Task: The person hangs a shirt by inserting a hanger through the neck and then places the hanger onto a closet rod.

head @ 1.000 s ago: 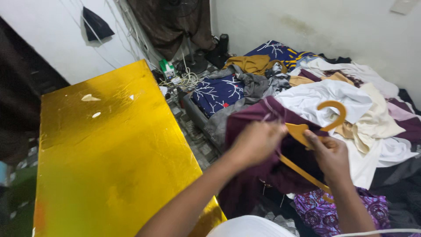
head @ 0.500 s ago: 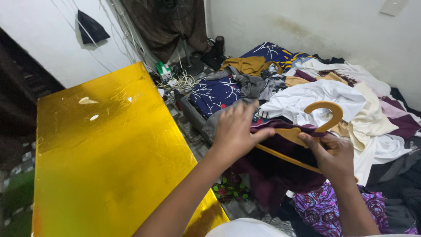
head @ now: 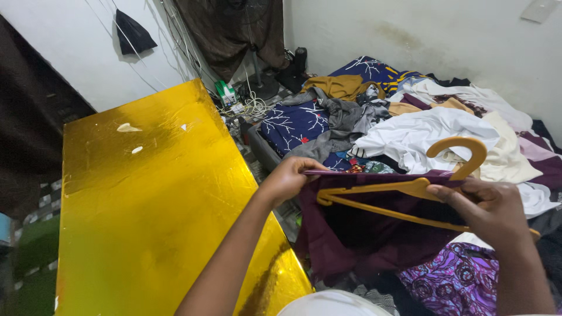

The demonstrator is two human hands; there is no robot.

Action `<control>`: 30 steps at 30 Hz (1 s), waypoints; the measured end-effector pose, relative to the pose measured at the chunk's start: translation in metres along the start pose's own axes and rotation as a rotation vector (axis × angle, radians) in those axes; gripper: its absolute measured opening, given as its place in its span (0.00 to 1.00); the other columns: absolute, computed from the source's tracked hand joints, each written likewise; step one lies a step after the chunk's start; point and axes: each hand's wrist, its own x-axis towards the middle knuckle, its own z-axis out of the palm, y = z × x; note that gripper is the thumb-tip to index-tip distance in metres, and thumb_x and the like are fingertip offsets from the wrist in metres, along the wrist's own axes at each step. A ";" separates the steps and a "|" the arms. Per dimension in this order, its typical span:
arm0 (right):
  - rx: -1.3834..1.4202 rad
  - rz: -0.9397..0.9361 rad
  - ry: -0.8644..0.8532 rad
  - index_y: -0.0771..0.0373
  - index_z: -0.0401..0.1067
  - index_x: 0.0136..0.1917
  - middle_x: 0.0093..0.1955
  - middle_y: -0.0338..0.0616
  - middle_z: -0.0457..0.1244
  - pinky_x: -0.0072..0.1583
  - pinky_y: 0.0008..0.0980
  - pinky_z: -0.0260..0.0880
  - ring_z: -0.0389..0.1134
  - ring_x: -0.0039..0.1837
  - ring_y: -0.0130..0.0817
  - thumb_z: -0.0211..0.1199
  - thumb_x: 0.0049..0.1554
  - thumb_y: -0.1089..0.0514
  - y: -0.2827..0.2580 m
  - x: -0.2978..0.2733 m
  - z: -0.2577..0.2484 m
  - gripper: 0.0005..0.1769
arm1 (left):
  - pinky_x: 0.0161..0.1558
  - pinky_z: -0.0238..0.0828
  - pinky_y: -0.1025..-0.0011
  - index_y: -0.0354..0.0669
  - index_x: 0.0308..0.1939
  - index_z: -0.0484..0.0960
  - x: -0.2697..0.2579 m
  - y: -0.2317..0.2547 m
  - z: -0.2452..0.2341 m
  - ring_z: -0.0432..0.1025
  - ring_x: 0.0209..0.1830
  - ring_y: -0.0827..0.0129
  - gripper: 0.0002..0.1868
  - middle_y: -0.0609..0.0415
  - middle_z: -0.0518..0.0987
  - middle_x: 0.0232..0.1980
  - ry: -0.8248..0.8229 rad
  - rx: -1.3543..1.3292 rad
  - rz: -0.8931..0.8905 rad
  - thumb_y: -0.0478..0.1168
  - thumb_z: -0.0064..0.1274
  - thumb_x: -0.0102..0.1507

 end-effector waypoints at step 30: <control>0.907 0.439 -0.936 0.64 0.72 0.30 0.19 0.31 0.52 0.25 0.25 0.39 0.45 0.20 0.19 0.63 0.60 0.43 -0.080 -0.011 0.148 0.26 | 0.56 0.73 0.67 0.43 0.51 0.84 -0.073 0.053 -0.005 0.76 0.51 0.70 0.19 0.58 0.86 0.48 0.641 -0.934 0.014 0.51 0.60 0.62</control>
